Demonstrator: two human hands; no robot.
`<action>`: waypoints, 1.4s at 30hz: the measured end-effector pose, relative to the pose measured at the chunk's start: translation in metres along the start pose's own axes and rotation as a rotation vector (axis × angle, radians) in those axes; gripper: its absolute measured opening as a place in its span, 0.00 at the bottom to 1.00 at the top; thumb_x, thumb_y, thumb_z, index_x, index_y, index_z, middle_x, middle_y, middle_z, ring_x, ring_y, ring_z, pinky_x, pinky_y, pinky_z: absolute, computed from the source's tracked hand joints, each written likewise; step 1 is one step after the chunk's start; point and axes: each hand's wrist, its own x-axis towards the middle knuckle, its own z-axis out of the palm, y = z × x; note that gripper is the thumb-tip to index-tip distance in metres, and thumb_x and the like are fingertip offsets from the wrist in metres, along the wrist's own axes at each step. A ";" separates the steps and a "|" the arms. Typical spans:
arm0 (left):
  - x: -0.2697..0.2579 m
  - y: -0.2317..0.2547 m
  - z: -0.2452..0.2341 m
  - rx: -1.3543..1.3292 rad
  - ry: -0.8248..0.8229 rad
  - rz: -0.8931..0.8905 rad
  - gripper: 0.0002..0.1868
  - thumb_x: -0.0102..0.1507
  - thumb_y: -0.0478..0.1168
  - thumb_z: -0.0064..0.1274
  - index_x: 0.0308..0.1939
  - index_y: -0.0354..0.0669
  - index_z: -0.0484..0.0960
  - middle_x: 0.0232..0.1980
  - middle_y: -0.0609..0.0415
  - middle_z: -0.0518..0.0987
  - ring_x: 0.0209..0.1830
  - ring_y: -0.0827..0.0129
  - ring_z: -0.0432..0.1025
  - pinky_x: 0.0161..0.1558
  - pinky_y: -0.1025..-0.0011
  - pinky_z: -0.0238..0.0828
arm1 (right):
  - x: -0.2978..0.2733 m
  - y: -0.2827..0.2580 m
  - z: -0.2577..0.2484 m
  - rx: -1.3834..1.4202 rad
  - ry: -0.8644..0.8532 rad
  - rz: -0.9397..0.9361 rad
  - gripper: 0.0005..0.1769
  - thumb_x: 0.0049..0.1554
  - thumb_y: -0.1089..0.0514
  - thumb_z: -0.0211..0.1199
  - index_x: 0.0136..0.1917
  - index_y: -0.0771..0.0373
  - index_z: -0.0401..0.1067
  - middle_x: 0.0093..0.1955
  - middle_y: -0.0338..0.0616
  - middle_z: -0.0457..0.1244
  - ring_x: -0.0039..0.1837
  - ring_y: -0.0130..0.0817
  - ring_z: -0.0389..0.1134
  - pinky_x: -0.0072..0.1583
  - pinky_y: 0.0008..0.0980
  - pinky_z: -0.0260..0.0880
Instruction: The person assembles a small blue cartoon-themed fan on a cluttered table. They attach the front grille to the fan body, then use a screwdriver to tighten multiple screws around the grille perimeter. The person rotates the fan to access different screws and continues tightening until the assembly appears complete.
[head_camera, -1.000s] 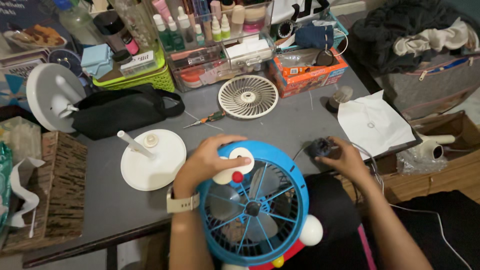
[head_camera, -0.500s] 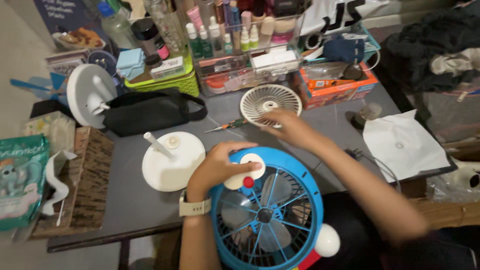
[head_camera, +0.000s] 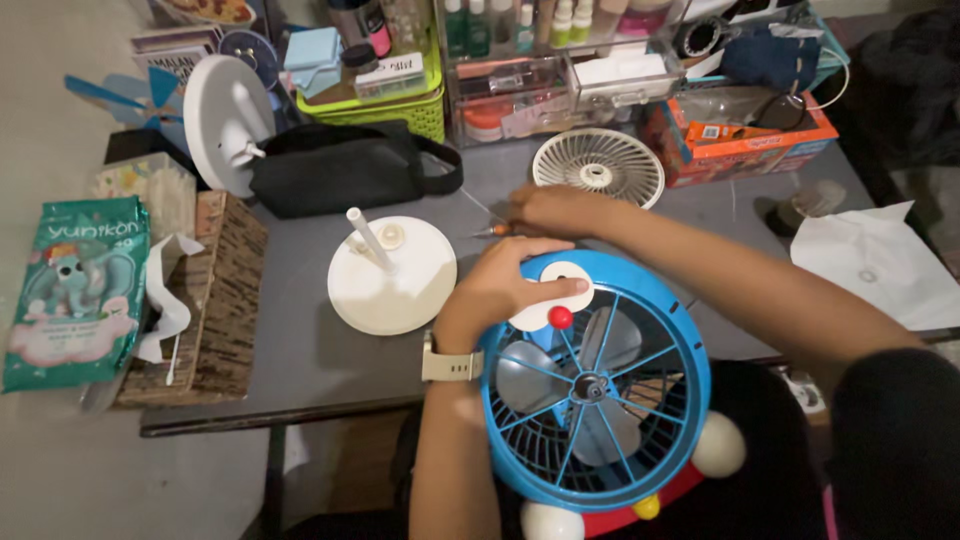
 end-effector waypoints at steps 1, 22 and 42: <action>0.001 -0.001 0.001 -0.009 0.000 0.029 0.33 0.51 0.57 0.68 0.53 0.39 0.85 0.49 0.47 0.87 0.49 0.65 0.82 0.54 0.69 0.75 | -0.005 0.001 -0.007 0.018 0.036 0.003 0.17 0.60 0.49 0.58 0.55 0.63 0.72 0.50 0.51 0.64 0.53 0.52 0.70 0.51 0.49 0.72; -0.019 0.013 0.016 0.235 0.188 0.111 0.29 0.56 0.55 0.63 0.55 0.42 0.83 0.52 0.44 0.82 0.50 0.50 0.77 0.54 0.60 0.71 | -0.254 -0.164 -0.077 1.439 0.724 0.576 0.18 0.67 0.56 0.49 0.65 0.66 0.69 0.41 0.50 0.65 0.42 0.34 0.66 0.43 0.31 0.66; -0.109 0.032 0.062 0.360 0.210 0.310 0.14 0.52 0.41 0.69 0.40 0.44 0.86 0.40 0.60 0.79 0.43 0.64 0.71 0.43 0.66 0.63 | -0.283 -0.227 -0.057 0.686 0.836 0.857 0.12 0.55 0.72 0.65 0.54 0.75 0.74 0.47 0.56 0.70 0.50 0.37 0.74 0.56 0.34 0.74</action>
